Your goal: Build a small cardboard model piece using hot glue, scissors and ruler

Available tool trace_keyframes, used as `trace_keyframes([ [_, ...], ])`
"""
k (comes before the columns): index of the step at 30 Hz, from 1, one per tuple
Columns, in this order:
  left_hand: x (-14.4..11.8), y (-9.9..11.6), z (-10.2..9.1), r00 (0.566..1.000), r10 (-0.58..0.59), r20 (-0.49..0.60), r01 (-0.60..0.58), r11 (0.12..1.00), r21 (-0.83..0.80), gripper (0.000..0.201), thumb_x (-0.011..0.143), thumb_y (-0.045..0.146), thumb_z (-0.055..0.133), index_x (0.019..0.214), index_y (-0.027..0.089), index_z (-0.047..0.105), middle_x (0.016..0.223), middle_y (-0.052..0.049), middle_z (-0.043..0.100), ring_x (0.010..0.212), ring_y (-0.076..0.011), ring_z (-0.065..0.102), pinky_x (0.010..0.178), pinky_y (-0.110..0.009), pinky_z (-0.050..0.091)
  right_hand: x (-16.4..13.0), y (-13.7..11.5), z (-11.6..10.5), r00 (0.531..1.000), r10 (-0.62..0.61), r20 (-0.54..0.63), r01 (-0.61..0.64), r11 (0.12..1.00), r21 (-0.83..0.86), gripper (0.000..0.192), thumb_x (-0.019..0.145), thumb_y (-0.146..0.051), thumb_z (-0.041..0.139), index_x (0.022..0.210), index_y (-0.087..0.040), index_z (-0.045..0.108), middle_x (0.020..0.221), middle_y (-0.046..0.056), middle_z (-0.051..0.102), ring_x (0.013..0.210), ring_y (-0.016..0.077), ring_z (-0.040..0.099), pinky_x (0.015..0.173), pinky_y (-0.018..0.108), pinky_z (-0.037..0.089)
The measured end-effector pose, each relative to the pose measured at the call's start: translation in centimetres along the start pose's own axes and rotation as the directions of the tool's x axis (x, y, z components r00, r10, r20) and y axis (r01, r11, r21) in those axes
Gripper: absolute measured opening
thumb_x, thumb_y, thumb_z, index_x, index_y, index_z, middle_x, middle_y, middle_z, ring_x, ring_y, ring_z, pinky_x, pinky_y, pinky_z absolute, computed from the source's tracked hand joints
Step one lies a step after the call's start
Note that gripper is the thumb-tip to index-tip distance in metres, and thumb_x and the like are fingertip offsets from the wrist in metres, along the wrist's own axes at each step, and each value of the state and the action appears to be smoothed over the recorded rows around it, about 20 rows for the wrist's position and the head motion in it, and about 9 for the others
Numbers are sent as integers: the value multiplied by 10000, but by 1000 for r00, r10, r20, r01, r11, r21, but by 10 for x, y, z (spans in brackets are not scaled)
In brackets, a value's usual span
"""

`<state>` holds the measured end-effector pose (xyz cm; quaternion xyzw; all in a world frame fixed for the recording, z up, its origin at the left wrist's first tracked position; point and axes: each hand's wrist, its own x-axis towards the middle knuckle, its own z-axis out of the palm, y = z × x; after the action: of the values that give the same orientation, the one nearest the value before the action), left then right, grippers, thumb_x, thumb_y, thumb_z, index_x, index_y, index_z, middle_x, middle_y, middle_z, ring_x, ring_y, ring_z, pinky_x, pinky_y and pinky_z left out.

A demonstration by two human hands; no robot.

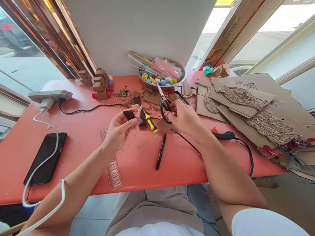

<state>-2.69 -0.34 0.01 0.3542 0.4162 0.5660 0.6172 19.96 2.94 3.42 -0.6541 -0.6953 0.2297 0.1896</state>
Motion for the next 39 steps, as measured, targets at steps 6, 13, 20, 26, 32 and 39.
trace_keyframes([
  [6,-2,4,4,1000,-12,-21,11,1000,-23,437,497,150,976,889,208,791,747,25,756,625,-105,690,569,-205,577,-12,-9,17,934,-263,241,10,695,719,440,895,-601,719,1018,-238,501,915,57,730,682,167,671,535,260,446],
  [13,-5,9,9,999,-25,-36,24,999,-21,443,465,206,1017,827,193,762,681,43,737,575,-92,676,526,-182,577,-29,-22,32,798,-434,418,-24,671,741,718,800,-931,665,934,-252,471,786,-44,526,611,126,594,508,266,450],
  [20,-10,10,10,998,47,40,-51,994,99,414,548,223,949,930,204,792,631,72,708,491,-106,656,462,-204,546,-35,-27,40,803,-401,441,-49,693,719,900,679,-1117,503,924,-254,433,800,-61,463,600,111,532,576,299,463],
  [26,-10,9,8,997,66,47,-71,989,128,433,577,227,933,993,188,815,568,83,657,414,-107,600,422,-222,498,-32,-25,42,801,-401,444,-42,702,711,952,630,-1166,427,924,-260,445,733,-60,470,592,130,535,508,276,367],
  [32,-10,9,7,993,92,81,-105,977,186,379,606,270,944,957,177,836,576,59,666,372,-96,558,376,-223,452,-32,-24,37,811,-385,440,-11,743,670,927,667,-1148,421,937,-261,432,732,-71,481,619,134,542,590,298,433],
  [39,-12,8,8,991,118,70,-130,971,199,366,634,264,930,975,172,835,585,56,662,393,-112,587,403,-244,504,-32,-26,31,803,-362,473,-26,772,635,910,675,-1134,448,971,-274,407,807,-56,469,686,143,519,578,301,412],
])
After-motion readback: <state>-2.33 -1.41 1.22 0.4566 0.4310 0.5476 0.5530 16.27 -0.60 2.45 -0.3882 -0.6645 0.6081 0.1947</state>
